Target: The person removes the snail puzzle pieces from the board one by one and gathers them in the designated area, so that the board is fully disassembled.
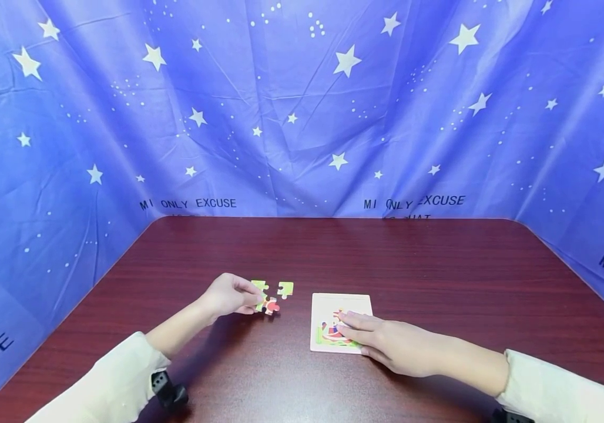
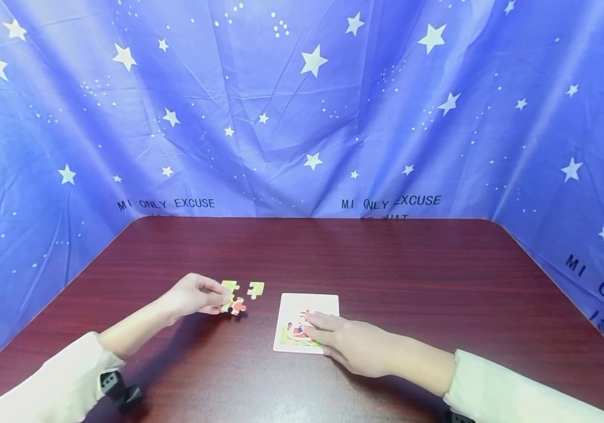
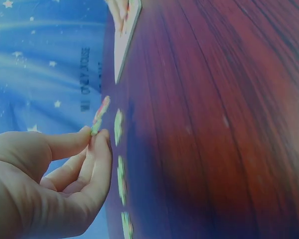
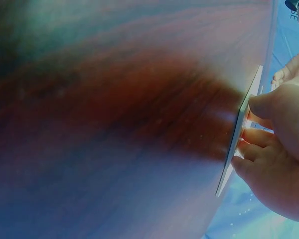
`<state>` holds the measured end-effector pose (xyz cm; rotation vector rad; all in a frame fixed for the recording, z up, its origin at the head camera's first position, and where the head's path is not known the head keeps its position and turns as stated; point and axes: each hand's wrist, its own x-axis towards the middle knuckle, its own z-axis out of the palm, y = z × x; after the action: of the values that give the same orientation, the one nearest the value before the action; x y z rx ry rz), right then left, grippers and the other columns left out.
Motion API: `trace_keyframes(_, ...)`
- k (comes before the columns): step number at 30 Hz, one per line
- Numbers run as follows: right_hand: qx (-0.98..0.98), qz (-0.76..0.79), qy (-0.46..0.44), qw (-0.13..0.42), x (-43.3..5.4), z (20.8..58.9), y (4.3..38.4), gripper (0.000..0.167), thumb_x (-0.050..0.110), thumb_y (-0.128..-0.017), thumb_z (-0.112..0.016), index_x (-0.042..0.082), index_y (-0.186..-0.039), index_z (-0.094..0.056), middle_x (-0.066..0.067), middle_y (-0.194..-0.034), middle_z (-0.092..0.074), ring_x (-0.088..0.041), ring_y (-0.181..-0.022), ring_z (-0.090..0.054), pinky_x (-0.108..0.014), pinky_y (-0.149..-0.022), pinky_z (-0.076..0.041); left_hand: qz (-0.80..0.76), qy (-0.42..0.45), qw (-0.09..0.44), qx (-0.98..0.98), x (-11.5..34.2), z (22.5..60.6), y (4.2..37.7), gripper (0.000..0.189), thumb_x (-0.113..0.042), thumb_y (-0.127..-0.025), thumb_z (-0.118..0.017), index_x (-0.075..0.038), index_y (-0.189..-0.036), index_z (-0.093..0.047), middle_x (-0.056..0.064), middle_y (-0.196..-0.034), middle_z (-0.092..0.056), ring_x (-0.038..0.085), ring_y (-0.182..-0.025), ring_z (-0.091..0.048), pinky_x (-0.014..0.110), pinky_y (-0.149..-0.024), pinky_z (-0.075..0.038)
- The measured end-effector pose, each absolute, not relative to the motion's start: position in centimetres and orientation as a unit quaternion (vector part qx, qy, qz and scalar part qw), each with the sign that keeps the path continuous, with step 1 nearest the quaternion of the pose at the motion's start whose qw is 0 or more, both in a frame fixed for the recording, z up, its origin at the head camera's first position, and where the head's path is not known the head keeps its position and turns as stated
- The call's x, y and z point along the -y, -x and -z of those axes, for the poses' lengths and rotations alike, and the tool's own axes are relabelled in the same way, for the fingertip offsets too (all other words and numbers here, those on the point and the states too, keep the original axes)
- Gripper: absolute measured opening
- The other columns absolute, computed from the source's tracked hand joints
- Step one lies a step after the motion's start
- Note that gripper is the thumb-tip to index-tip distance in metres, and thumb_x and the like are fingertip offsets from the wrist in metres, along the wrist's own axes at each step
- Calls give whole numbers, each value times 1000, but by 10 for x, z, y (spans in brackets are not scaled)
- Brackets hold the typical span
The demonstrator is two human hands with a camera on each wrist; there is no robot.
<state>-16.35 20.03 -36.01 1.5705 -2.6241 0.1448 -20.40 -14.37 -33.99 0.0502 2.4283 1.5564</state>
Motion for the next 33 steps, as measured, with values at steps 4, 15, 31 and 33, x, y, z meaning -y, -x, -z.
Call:
trace_keyframes(4,856,-45,-513,40,-200,360,163,46,16,-97,-54,11,-142,-47,-9,-150,-45,-24,-134,-49,-36,-98,-50,-528,3,123,-840,163,343,202,16,-5,-84,-68,7,-93,-70,2,-85,-72,8,-71,-66,26,-71,-59)
trace_keyframes(15,861,-49,-505,33,-201,357,161,45,16,-97,-54,11,-142,-47,-9,-150,-45,-26,-134,-49,-38,-100,-49,-468,70,101,-875,197,347,202,17,-3,-84,-63,8,-96,-70,3,-81,-69,6,-68,-62,23,-68,-58)
trace_keyframes(31,856,-49,-513,45,-200,359,163,47,17,-96,-55,12,-142,-47,-9,-149,-46,-24,-133,-49,-34,-96,-52,-318,48,1,-947,191,345,203,10,-13,-75,-74,-5,-72,-69,-3,-55,-64,7,-55,-57,23,-57,-47)
trace_keyframes(33,856,-49,-513,46,-200,359,163,46,17,-96,-55,11,-142,-48,-8,-149,-46,-24,-133,-49,-35,-96,-52,-285,40,-15,-957,191,345,201,11,-16,-74,-74,-8,-69,-69,-3,-55,-64,8,-56,-56,25,-59,-44)
